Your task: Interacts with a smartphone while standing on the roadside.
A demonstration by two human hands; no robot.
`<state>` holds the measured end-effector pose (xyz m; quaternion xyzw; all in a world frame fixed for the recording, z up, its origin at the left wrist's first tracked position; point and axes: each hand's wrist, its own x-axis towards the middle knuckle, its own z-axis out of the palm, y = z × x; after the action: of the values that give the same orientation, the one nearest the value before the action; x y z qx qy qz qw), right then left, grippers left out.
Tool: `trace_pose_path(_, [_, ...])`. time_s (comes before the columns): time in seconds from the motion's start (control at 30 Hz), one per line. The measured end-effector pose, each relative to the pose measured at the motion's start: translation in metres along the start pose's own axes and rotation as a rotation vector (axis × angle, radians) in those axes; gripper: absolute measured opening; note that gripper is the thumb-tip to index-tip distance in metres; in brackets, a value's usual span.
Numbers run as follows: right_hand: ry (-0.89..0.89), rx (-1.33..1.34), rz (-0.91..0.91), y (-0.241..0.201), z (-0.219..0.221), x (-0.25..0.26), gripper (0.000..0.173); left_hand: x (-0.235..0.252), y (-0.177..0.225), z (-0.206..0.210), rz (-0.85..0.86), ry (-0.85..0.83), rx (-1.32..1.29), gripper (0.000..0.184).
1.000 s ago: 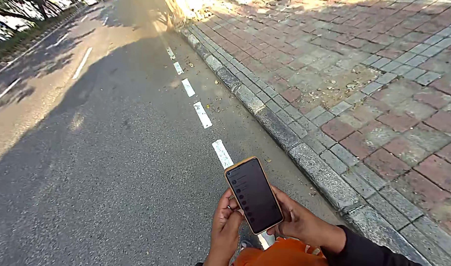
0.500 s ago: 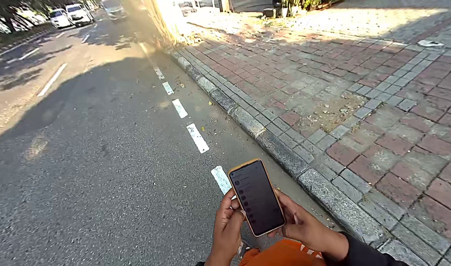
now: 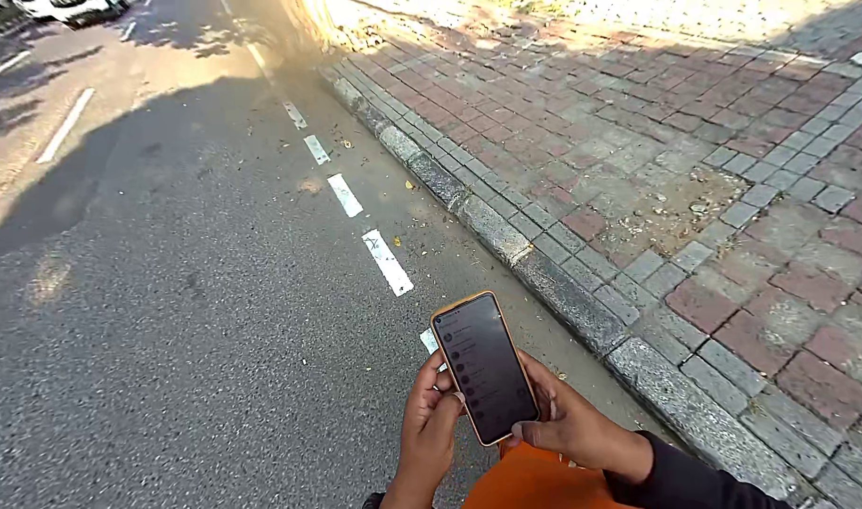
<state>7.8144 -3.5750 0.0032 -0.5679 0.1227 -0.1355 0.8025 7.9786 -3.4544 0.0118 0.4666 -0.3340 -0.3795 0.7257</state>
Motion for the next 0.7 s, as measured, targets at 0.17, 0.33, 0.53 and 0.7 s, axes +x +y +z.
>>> trace_pose_path(0.17, [-0.079, 0.115, -0.028, -0.001, -0.047, 0.107, 0.065, 0.094, -0.005, -0.039, 0.011, 0.033, 0.050, 0.050])
trace_pose_path(0.33, [-0.050, 0.173, 0.124, -0.026, -0.079, 0.218, 0.048, 0.182, 0.004, -0.069, -0.026, 0.172, 0.078, 0.053])
trace_pose_path(0.53, [0.034, 0.120, 0.200, -0.052, -0.087, 0.305, 0.037, 0.251, 0.004, -0.102, -0.002, 0.264, 0.029, 0.054])
trace_pose_path(0.7, [0.075, -0.058, 0.178, -0.053, -0.090, 0.378, 0.050, 0.316, -0.002, -0.151, 0.009, 0.205, 0.013, 0.054])
